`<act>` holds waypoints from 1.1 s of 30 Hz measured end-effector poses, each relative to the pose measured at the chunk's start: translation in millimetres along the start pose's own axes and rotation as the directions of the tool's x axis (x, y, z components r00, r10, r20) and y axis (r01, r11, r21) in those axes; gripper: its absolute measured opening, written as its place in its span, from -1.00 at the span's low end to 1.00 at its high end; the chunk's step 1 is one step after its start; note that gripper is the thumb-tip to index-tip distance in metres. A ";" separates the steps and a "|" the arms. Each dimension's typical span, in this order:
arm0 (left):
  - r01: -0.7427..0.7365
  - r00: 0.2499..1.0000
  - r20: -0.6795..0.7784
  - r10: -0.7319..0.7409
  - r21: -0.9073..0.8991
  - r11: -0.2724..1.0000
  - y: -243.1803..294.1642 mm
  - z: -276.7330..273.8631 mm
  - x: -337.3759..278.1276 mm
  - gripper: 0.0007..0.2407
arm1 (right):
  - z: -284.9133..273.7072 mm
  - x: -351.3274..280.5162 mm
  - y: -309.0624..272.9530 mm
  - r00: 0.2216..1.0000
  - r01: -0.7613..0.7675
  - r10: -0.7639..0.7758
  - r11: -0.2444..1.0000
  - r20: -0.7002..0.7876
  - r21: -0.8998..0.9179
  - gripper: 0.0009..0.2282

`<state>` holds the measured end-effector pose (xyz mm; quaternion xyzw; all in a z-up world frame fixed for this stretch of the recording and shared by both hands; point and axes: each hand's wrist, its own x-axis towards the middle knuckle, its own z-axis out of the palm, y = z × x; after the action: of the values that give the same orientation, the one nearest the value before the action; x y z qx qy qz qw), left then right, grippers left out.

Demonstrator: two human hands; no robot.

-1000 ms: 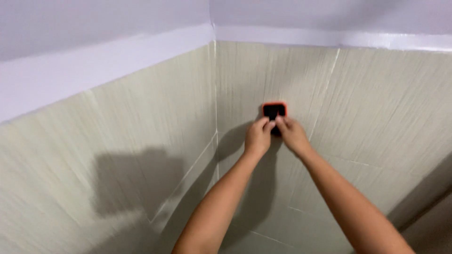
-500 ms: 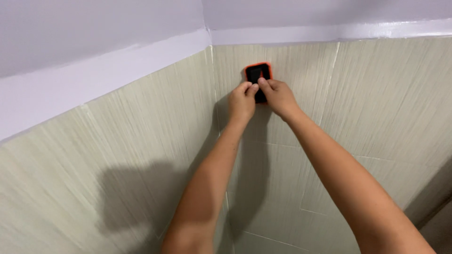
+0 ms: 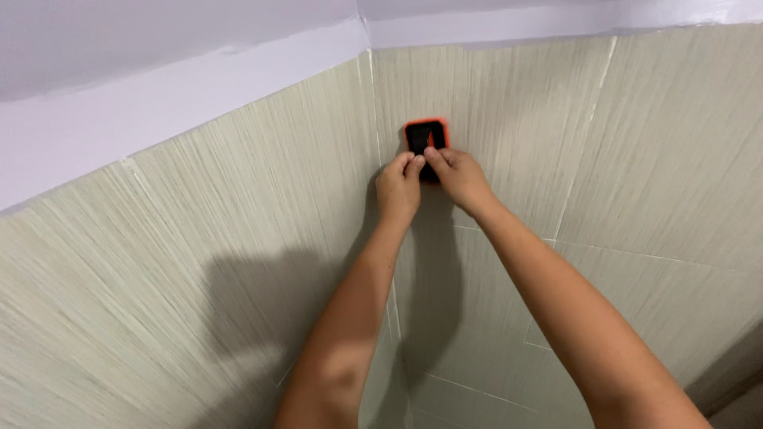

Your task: The person scrubs the tiled bathroom walls with a small orange and black scrubbing sponge. They move from the wall near the shower curtain to the wall beside the toilet, rinsing the sponge in the sink at 00:27 before continuing to scrub the wall around the shower head and soap dish.

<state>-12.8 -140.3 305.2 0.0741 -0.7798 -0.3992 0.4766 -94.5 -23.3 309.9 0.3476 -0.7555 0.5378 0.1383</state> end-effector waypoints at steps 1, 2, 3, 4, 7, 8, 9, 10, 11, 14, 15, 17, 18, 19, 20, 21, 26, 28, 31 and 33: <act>0.029 0.999 0.014 -0.029 0.018 0.999 -3.6 -1.3 -4.6 -0.81 | 2.2 -4.6 0.5 1.000 -0.015 0.015 1.000 0.019 -0.008 -0.60; 0.033 0.999 0.013 -0.034 0.022 0.999 -11.6 -0.3 -5.8 -0.81 | 6.6 -7.8 4.4 1.000 -0.017 0.017 1.000 0.024 -0.004 -0.60; 0.054 0.998 0.016 -0.055 0.037 0.998 -19.6 0.9 -7.1 -0.82 | 10.8 -11.1 8.5 0.999 -0.014 0.014 1.000 0.030 0.010 -0.60; 0.074 0.997 0.019 -0.075 0.051 0.996 -26.8 2.9 -8.2 -0.83 | 13.9 -14.0 12.6 0.999 -0.012 0.011 1.000 0.035 0.023 -0.61; 0.085 0.996 0.031 -0.087 0.056 0.995 -43.2 6.1 -18.3 -0.82 | 27.2 -21.2 32.7 0.999 -0.019 0.017 0.998 0.051 0.054 -0.62; 0.087 0.996 0.031 -0.089 0.061 0.994 -52.2 9.5 -21.9 -0.82 | 31.7 -23.0 42.3 0.998 -0.021 0.018 0.998 0.054 0.058 -0.62; 0.108 0.993 0.044 -0.111 0.060 0.992 -61.1 12.9 -25.6 -0.83 | 36.1 -25.0 51.9 0.998 -0.011 0.006 0.998 0.069 0.065 -0.62; 0.131 0.989 0.056 -0.134 0.059 0.990 -70.2 16.1 -29.5 -0.84 | 40.6 -26.9 61.3 0.996 0.000 -0.006 0.997 0.084 0.071 -0.61; 0.134 0.989 0.055 -0.138 0.063 0.989 -78.3 19.2 -34.3 -0.84 | 38.7 -34.8 60.0 0.996 -0.002 -0.004 0.997 0.088 0.074 -0.61; 0.188 0.978 0.083 -0.193 0.065 0.980 -101.6 28.3 -52.5 -0.83 | 37.3 -57.5 66.0 0.990 -0.015 0.004 0.997 0.143 0.072 -0.63; 0.204 0.973 0.105 -0.208 0.044 0.978 -108.4 30.1 -59.1 -0.84 | 40.5 -63.0 72.7 0.989 -0.028 0.014 0.995 0.145 0.094 -0.65; 0.231 0.963 0.133 -0.232 0.027 0.973 -118.3 33.8 -77.6 -0.84 | 46.6 -75.7 89.5 0.988 -0.052 0.034 0.992 0.153 0.115 -0.66; 0.291 0.947 0.167 -0.276 -0.074 0.954 -120.7 35.4 -86.5 -0.83 | 49.5 -80.2 98.2 0.984 -0.060 0.041 0.993 0.172 0.107 -0.67; 0.350 0.927 0.205 -0.314 -0.171 0.921 -122.8 36.6 -95.3 -0.81 | 52.5 -84.6 106.4 0.980 -0.067 0.047 0.993 0.191 0.098 -0.66; 0.352 0.926 0.207 -0.316 -0.172 0.920 -133.4 40.0 -105.9 -0.81 | 56.8 -91.9 118.4 0.980 -0.070 0.050 0.993 0.192 0.097 -0.66; 0.377 0.915 0.225 -0.333 -0.189 0.907 -143.8 43.3 -116.5 -0.82 | 61.0 -99.2 130.1 0.974 -0.086 0.065 0.992 0.216 0.092 -0.64; 0.505 0.859 0.263 -0.440 -0.282 0.816 -184.5 61.9 -162.6 -0.84 | 72.0 -134.1 160.9 0.957 -0.132 0.103 0.987 0.271 0.092 -0.66; 0.557 0.824 0.287 -0.488 -0.255 0.791 -193.7 66.5 -178.7 -0.84 | 73.3 -149.3 166.5 0.935 -0.213 0.173 0.972 0.308 0.103 -0.67; 0.612 0.781 0.327 -0.532 -0.231 0.757 -219.7 74.8 -199.5 -0.84 | 78.5 -170.5 176.9 0.919 -0.275 0.240 0.958 0.314 0.074 -0.70; 0.618 0.775 0.333 -0.538 -0.216 0.756 -232.0 82.4 -217.2 -0.84 | 84.1 -180.5 202.2 0.900 -0.303 0.275 0.953 0.338 0.032 -0.70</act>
<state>-24.3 -142.6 -22.9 0.1853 -0.6978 -0.6519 0.2317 -87.0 4.6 27.5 0.3222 -0.7880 0.5176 -0.0858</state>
